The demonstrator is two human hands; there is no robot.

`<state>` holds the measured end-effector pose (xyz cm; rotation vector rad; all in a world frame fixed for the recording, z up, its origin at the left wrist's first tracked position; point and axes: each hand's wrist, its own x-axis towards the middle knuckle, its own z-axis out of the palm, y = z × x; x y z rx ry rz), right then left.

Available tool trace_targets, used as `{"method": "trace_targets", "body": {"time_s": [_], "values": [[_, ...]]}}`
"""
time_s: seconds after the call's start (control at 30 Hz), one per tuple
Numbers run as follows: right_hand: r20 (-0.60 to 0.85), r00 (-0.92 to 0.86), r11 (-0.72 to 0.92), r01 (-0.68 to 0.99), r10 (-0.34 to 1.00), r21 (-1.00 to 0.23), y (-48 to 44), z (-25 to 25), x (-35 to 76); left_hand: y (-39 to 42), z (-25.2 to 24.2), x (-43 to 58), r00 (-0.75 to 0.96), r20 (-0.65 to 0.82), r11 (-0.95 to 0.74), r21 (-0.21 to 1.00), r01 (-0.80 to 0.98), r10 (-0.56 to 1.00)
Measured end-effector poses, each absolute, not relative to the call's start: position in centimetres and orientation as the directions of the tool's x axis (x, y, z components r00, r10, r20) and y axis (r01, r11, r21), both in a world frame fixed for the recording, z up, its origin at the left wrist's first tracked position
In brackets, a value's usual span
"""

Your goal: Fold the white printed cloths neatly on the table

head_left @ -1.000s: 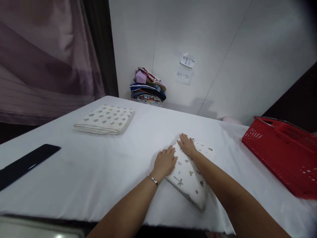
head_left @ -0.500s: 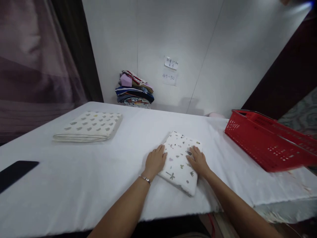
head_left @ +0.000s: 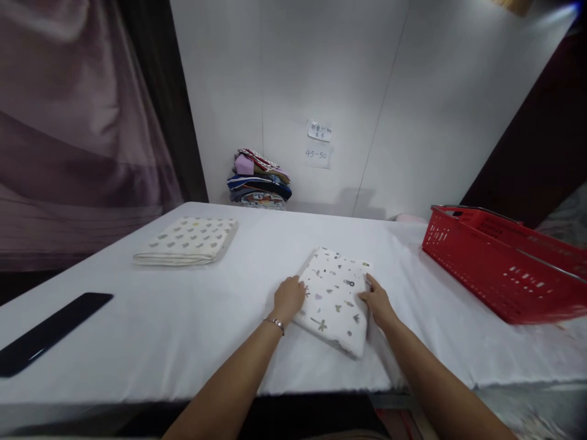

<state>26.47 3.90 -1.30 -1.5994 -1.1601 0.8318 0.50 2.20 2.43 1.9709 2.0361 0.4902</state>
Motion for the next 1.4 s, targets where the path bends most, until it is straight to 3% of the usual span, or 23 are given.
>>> {"method": "trace_targets", "body": {"time_s": [0.13,0.23,0.3,0.37,0.5,0.63,0.8,1.13,1.4], "values": [[0.154,0.288,-0.044,0.580,0.945,-0.813,5.9,0.4,28.2,0.6,2.8,1.3,0.059,-0.075,-0.012,0.516,0.857,0.995],[0.279,0.161,0.027,0.824,0.947,-0.566,6.0,1.4,28.6,-0.3,2.5,1.5,0.051,-0.070,-0.003,0.559,0.829,0.996],[0.329,0.012,0.134,0.898,0.944,-0.418,5.1,1.6,27.8,-0.6,2.3,1.4,0.020,-0.076,0.029,0.585,0.810,0.997],[0.293,-0.138,0.237,0.912,0.946,-0.336,3.8,1.4,26.3,-0.5,2.3,1.4,-0.001,-0.092,0.055,0.595,0.801,0.996],[0.056,-0.343,0.346,0.909,0.938,-0.233,1.0,0.8,23.7,-0.1,2.4,1.5,-0.018,-0.106,0.077,0.589,0.805,0.994],[-0.037,-0.352,0.338,0.920,0.935,-0.200,0.4,1.2,22.9,0.9,2.4,1.9,-0.030,-0.083,0.073,0.586,0.807,0.996],[0.013,-0.388,0.383,0.904,0.922,-0.190,0.9,1.9,21.8,2.9,2.6,2.7,-0.075,-0.078,0.107,0.594,0.798,0.994],[0.015,-0.435,0.430,0.885,0.900,-0.181,0.5,0.2,21.2,6.9,2.7,3.7,-0.078,-0.285,0.281,0.795,0.537,0.955],[0.034,-0.422,0.421,0.891,0.906,-0.168,0.4,0.4,21.1,7.7,2.6,2.8,-0.047,-0.324,0.300,0.799,0.520,0.945]]}}
